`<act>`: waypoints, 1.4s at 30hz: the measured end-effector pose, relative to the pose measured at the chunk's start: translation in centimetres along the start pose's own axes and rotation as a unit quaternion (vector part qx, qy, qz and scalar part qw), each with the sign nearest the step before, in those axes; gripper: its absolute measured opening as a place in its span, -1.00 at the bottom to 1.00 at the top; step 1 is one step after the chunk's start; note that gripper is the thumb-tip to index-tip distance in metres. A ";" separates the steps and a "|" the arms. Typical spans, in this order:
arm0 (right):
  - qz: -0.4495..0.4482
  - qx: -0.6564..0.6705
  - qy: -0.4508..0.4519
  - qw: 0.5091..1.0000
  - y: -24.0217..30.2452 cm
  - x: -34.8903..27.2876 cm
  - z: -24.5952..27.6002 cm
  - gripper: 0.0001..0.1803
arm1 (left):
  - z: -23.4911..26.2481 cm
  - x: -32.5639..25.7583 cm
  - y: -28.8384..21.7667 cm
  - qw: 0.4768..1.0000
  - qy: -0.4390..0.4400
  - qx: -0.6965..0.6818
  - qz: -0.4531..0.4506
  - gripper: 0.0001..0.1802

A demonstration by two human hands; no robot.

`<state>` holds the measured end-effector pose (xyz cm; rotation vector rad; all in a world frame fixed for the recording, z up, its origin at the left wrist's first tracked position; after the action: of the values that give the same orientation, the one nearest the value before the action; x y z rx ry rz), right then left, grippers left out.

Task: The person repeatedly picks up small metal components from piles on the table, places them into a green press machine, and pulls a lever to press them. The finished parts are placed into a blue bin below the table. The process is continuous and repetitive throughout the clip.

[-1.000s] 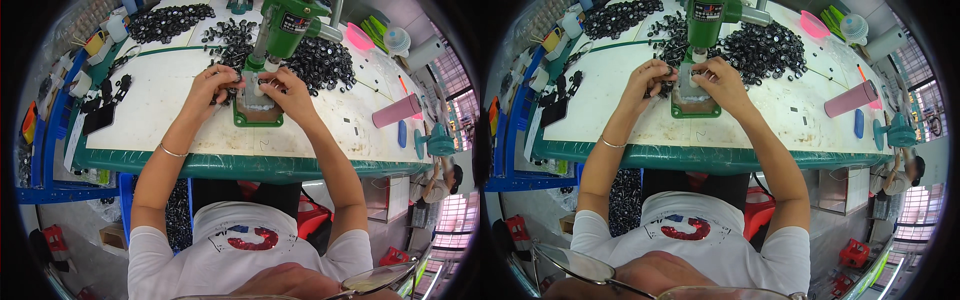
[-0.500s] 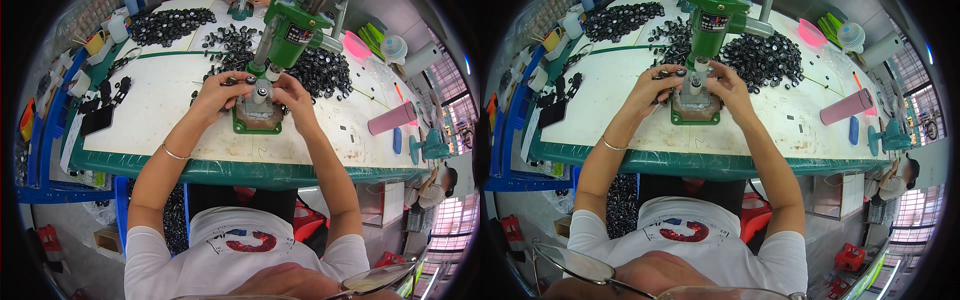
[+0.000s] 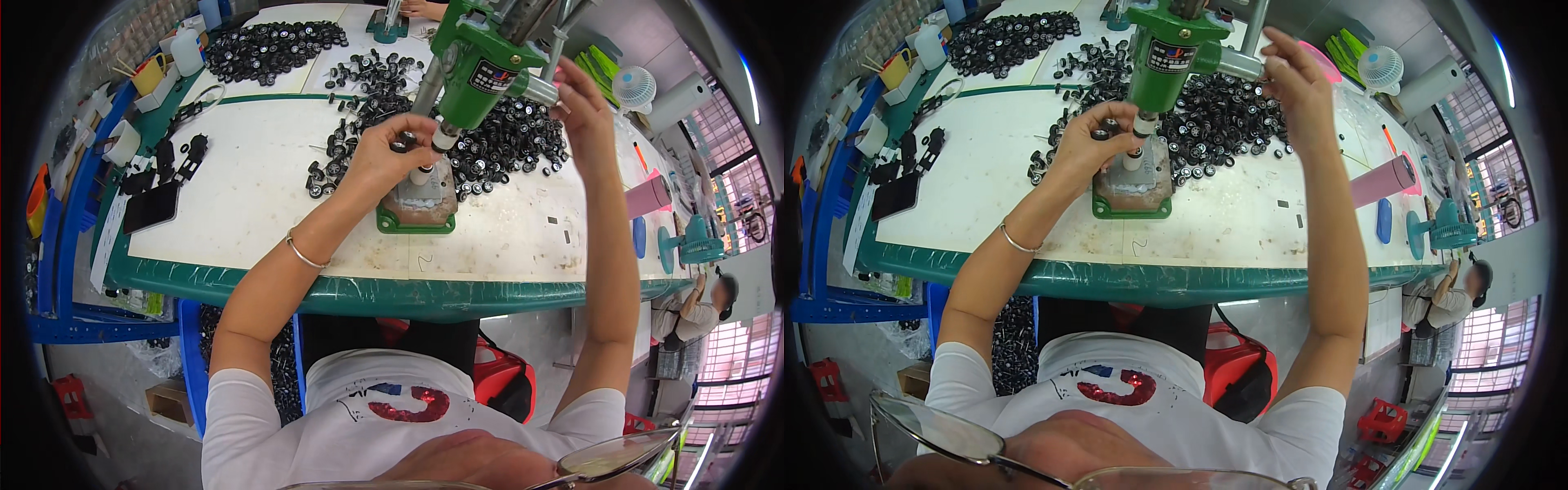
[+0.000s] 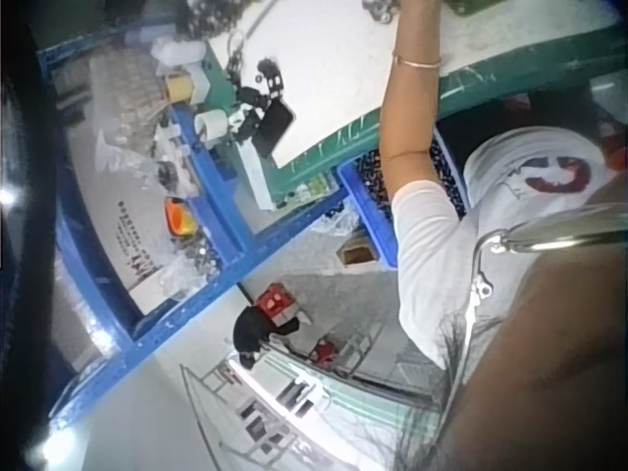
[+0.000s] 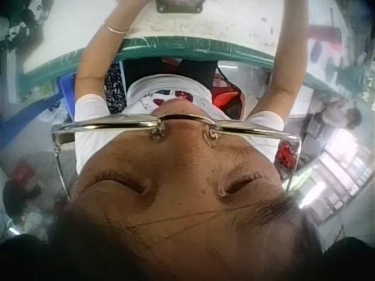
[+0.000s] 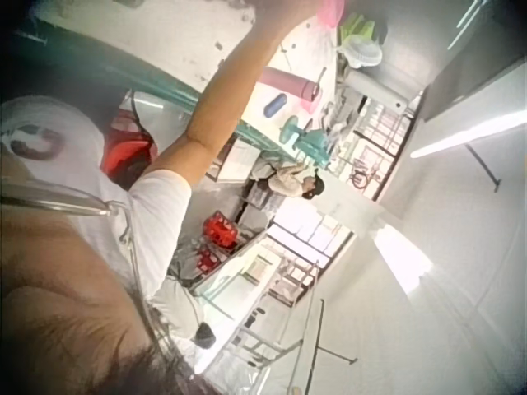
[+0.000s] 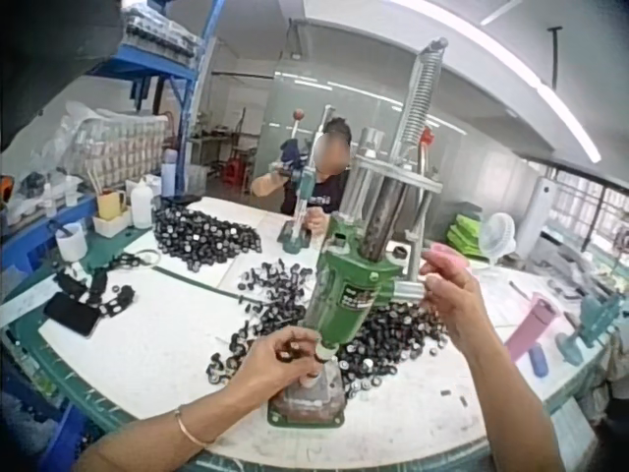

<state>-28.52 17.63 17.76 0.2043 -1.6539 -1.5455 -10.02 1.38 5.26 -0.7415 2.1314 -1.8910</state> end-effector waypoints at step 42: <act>0.340 0.137 -0.159 0.916 14.2 -1.1 -4.2 -0.73 | -0.1 -0.3 -1.0 0.991 -0.002 0.079 -0.111 -0.61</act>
<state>-19.22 18.35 29.32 -0.4650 -1.9142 -0.8406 -9.60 1.59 6.17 -0.9807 1.9367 -2.1370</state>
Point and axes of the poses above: each hand's wrist, its own x-axis towards the middle knuckle, its own z-axis out of the back of the hand, y = z × x, the point moved 7 cm from there along x, towards the middle knuckle, and after that the axes turned 1 degree about -y, right-handed, at the moved point
